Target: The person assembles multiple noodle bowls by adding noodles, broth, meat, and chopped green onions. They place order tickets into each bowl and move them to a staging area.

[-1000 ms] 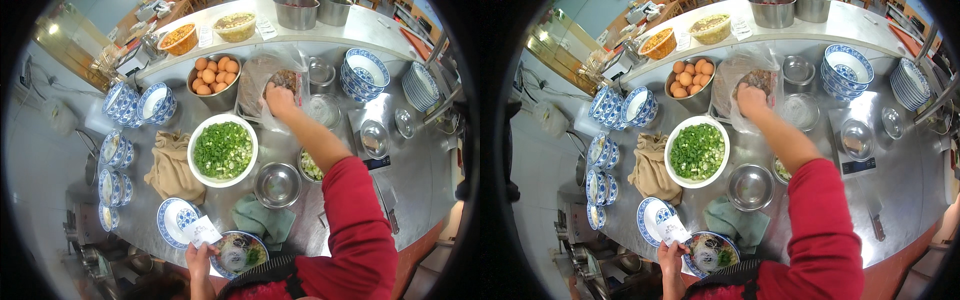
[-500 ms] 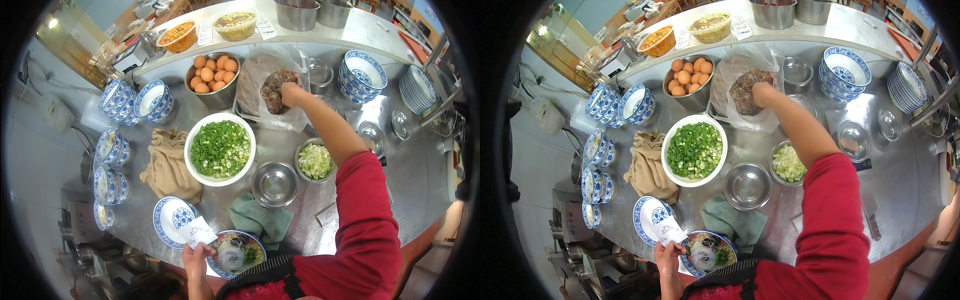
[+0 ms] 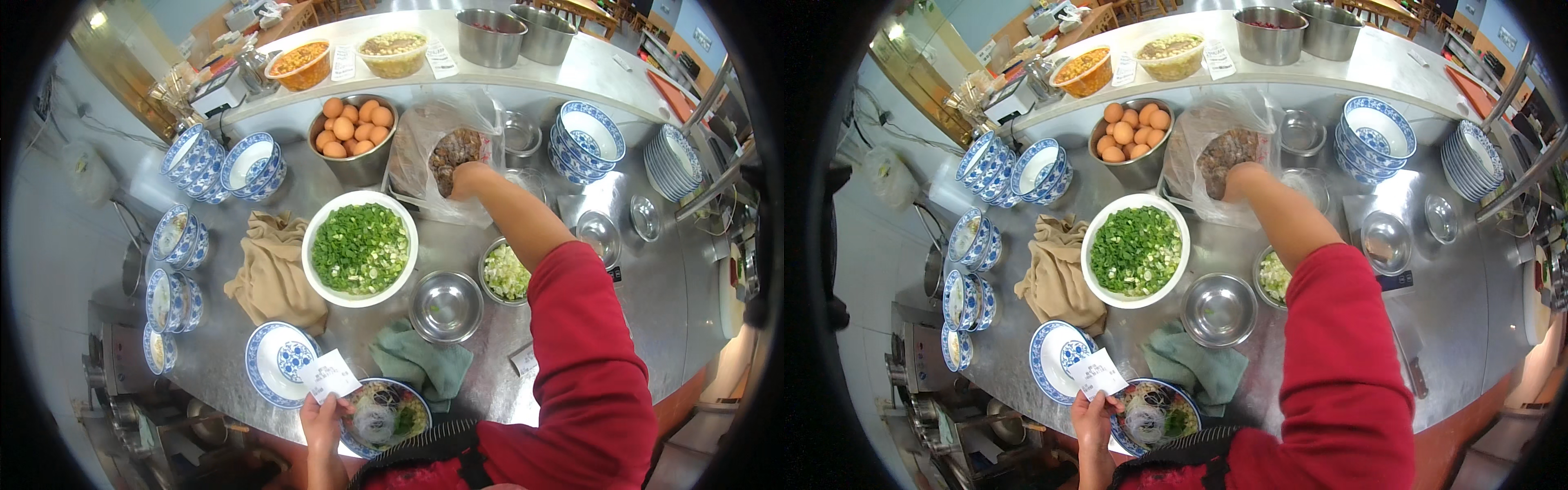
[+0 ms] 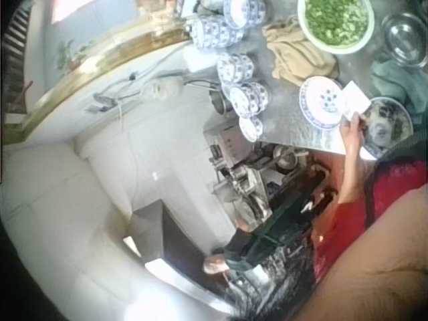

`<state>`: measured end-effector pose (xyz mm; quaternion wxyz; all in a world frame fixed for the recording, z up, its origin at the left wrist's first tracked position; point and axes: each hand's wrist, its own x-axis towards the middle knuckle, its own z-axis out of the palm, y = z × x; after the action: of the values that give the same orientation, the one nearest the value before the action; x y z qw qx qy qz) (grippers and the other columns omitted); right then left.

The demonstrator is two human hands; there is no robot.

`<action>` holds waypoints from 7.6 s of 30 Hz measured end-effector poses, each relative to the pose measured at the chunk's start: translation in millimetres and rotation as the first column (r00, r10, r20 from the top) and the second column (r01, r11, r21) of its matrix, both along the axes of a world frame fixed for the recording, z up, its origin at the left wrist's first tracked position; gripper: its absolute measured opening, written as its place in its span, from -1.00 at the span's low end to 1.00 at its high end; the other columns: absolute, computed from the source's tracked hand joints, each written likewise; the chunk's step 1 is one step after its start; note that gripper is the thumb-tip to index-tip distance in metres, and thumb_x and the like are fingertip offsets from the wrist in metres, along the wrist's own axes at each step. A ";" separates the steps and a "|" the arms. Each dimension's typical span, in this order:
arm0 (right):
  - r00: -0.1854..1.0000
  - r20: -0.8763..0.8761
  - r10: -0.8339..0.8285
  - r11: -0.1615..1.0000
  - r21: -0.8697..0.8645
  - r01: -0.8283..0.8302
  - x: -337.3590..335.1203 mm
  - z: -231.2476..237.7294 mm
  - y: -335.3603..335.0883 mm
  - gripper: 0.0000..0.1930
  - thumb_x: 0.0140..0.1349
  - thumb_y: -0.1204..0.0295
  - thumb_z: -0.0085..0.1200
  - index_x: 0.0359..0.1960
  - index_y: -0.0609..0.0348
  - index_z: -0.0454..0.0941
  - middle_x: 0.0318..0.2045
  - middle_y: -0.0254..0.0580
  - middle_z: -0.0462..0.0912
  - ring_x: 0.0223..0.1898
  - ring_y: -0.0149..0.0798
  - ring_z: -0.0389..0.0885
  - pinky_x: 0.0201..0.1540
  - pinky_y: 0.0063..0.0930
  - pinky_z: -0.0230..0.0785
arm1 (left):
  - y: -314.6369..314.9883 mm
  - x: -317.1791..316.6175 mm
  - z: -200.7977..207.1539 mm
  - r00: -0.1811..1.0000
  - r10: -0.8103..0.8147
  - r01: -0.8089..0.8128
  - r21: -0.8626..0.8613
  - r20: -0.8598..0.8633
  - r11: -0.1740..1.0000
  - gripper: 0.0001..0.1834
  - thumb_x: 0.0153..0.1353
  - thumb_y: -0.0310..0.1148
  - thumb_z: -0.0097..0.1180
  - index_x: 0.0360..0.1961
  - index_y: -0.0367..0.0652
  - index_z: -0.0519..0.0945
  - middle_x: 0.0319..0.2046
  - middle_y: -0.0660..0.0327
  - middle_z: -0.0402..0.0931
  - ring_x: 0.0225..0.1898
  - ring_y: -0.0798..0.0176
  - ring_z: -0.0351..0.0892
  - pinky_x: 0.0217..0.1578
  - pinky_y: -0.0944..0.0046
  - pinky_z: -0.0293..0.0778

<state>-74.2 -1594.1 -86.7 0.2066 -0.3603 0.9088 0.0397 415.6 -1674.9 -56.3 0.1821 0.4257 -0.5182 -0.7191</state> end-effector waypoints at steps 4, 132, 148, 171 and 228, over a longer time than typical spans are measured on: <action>1.000 0.010 -0.011 0.999 0.036 0.010 13.7 1.3 1.4 -0.49 -0.15 0.03 0.05 -0.29 0.23 0.57 -0.21 -0.03 0.55 -0.19 -0.08 0.54 -0.11 -0.34 0.35 | -6.0 12.8 3.7 1.000 0.019 -0.020 -0.004 -0.008 1.000 -0.87 0.16 -0.51 -0.15 -0.25 -0.28 0.36 -0.55 0.15 0.47 -0.56 0.25 0.50 -0.61 0.30 0.42; 0.875 -0.446 -0.188 0.901 -0.432 -0.027 80.4 16.9 16.1 -0.69 0.04 0.19 -0.06 -0.29 0.09 0.58 -0.24 0.02 0.54 -0.20 -0.07 0.53 -0.09 -0.35 0.33 | 29.4 139.6 20.8 0.975 0.205 -0.203 -0.030 0.079 0.979 -0.85 0.12 -0.60 -0.17 -0.26 -0.38 0.36 -0.57 0.10 0.45 -0.58 0.23 0.47 -0.49 0.25 0.47; 0.987 0.125 0.097 0.890 -0.455 -0.030 271.8 -18.4 86.8 -0.83 -0.11 0.46 0.02 -0.52 0.36 0.49 -0.64 0.01 0.54 -0.60 -0.10 0.54 -0.52 -0.34 0.39 | 51.9 174.1 12.2 0.981 0.153 -0.154 0.001 -0.119 0.988 -0.88 0.16 -0.53 -0.12 -0.26 -0.29 0.40 -0.55 0.14 0.48 -0.56 0.26 0.47 -0.45 0.30 0.45; 0.609 0.729 -0.311 0.307 -0.530 0.791 326.7 -72.3 139.7 -0.81 0.04 0.43 -0.04 -0.63 0.32 0.38 -0.77 -0.26 0.42 -0.79 -0.46 0.37 -0.76 -0.60 0.17 | 60.2 184.8 7.5 0.969 0.217 -0.209 0.076 -0.119 0.975 -0.85 0.15 -0.54 -0.11 -0.24 -0.31 0.39 -0.56 0.14 0.47 -0.55 0.27 0.46 -0.47 0.34 0.42; 0.923 0.103 -0.370 0.914 0.222 0.341 -8.0 -51.0 -25.9 -0.61 0.01 0.27 0.03 -0.07 0.02 0.48 0.01 -0.22 0.43 0.04 -0.17 0.39 -0.01 -0.20 0.23 | 54.0 58.9 5.3 0.970 0.238 -0.241 -0.097 -0.045 0.966 -0.78 0.12 -0.57 -0.11 -0.17 -0.38 0.32 -0.58 0.13 0.43 -0.60 0.26 0.44 -0.52 0.31 0.47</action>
<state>-82.2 -1620.0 -137.7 0.3103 -0.1681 0.9333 0.0667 474.5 -1620.9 -51.0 0.2978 0.4633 -0.4959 -0.6714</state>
